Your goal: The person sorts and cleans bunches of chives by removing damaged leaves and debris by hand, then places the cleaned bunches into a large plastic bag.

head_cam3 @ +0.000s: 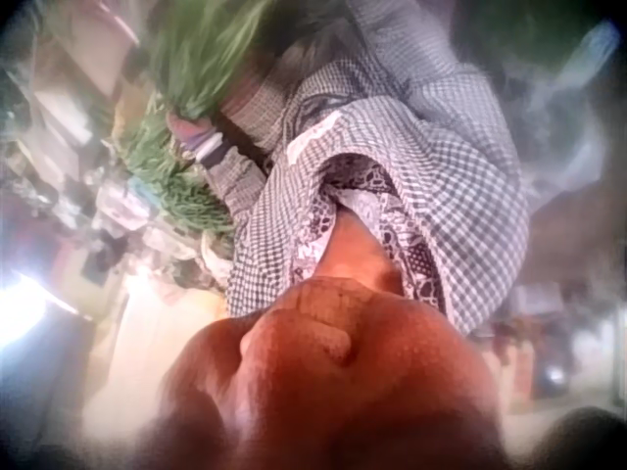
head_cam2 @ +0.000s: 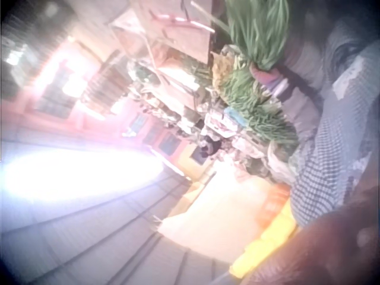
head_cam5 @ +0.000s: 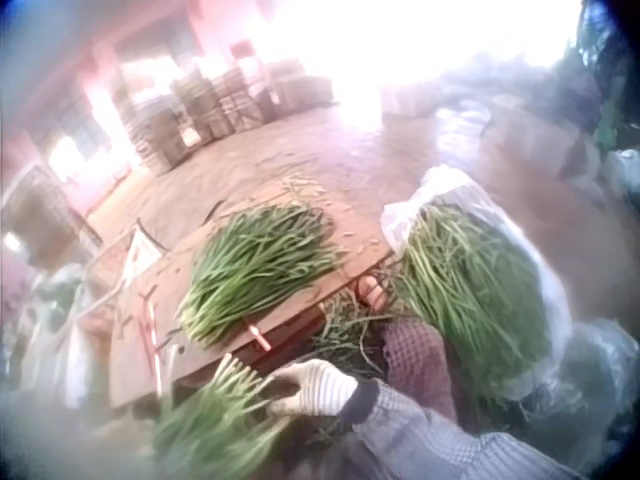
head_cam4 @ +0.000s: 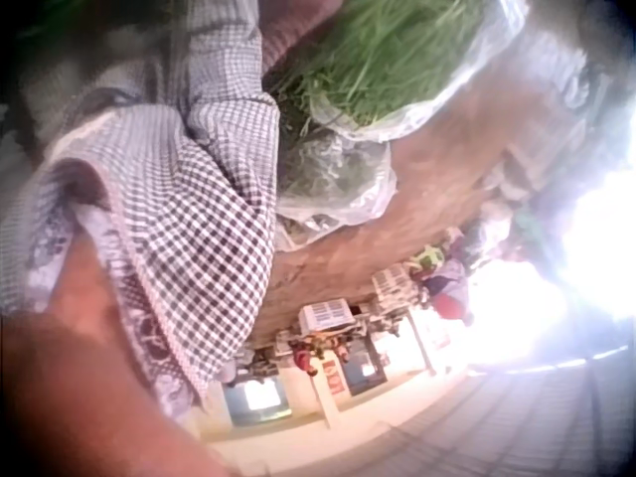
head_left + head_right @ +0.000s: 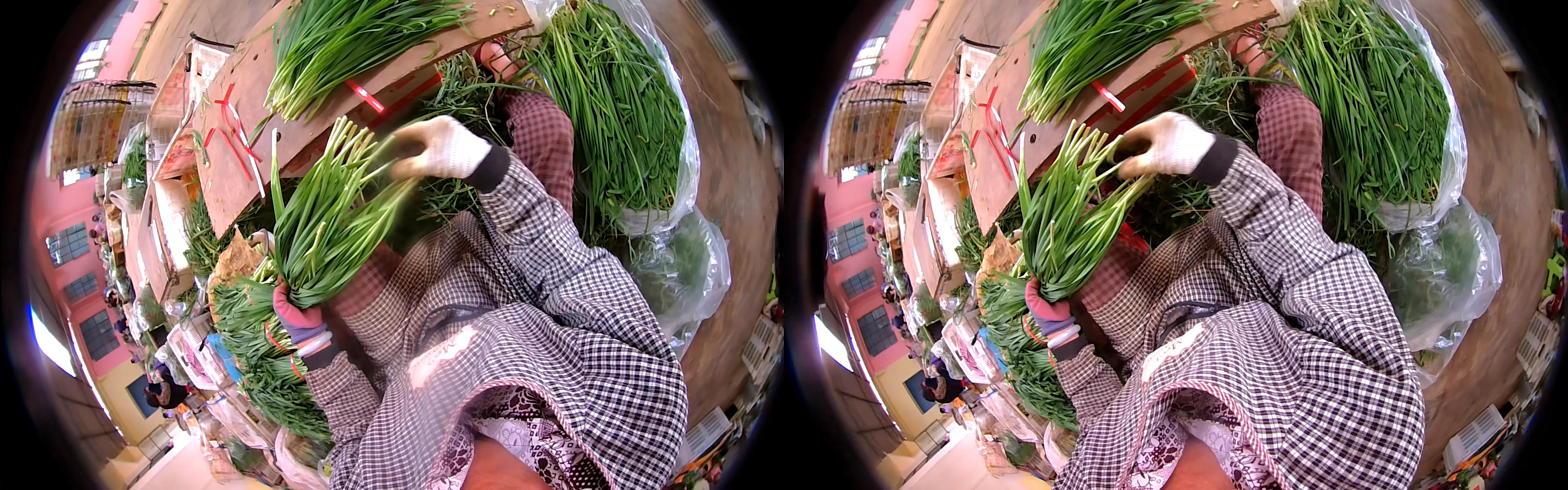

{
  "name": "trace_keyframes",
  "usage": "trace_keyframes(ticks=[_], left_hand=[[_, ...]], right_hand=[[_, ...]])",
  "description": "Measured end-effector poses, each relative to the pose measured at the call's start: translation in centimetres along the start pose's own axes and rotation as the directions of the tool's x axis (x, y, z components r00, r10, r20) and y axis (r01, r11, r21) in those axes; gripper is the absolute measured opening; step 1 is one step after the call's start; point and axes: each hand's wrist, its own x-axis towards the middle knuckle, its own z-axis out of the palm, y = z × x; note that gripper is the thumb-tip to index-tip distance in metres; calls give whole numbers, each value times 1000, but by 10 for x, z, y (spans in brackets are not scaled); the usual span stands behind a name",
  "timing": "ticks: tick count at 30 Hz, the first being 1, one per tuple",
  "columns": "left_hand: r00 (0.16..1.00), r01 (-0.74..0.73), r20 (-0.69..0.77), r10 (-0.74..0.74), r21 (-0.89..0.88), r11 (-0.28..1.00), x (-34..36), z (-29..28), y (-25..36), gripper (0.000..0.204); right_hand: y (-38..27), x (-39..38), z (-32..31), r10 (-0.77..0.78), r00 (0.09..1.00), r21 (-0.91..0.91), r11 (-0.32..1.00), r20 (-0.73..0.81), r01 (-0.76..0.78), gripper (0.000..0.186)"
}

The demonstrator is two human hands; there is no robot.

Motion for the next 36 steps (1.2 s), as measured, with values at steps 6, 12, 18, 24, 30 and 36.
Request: trace_keyframes(ticks=[6,12,18,24,30,36], left_hand=[[998,56,25,-55,-47,997,-2,20,4,28],[999,22,31,-21,-46,999,-5,26,6,27],[998,47,-32,-49,-46,998,-17,54,14,26],[999,49,30,-45,-132,990,-13,52,12,25],[999,37,-30,-40,-79,996,-18,41,14,25],[1000,-1,20,2,-46,999,-9,25,5,26]], right_hand=[[-11,13,16,-45,987,-369,924,152,99,23],[57,-16,-28,-27,998,-607,795,-63,-17,17],[-4,-1,-32,-166,986,-401,905,-22,143,25],[12,18,22,-100,976,-322,933,192,159,27],[8,1,28,99,995,291,953,-25,-87,26],[8,-13,10,306,937,293,923,-168,-249,23]])
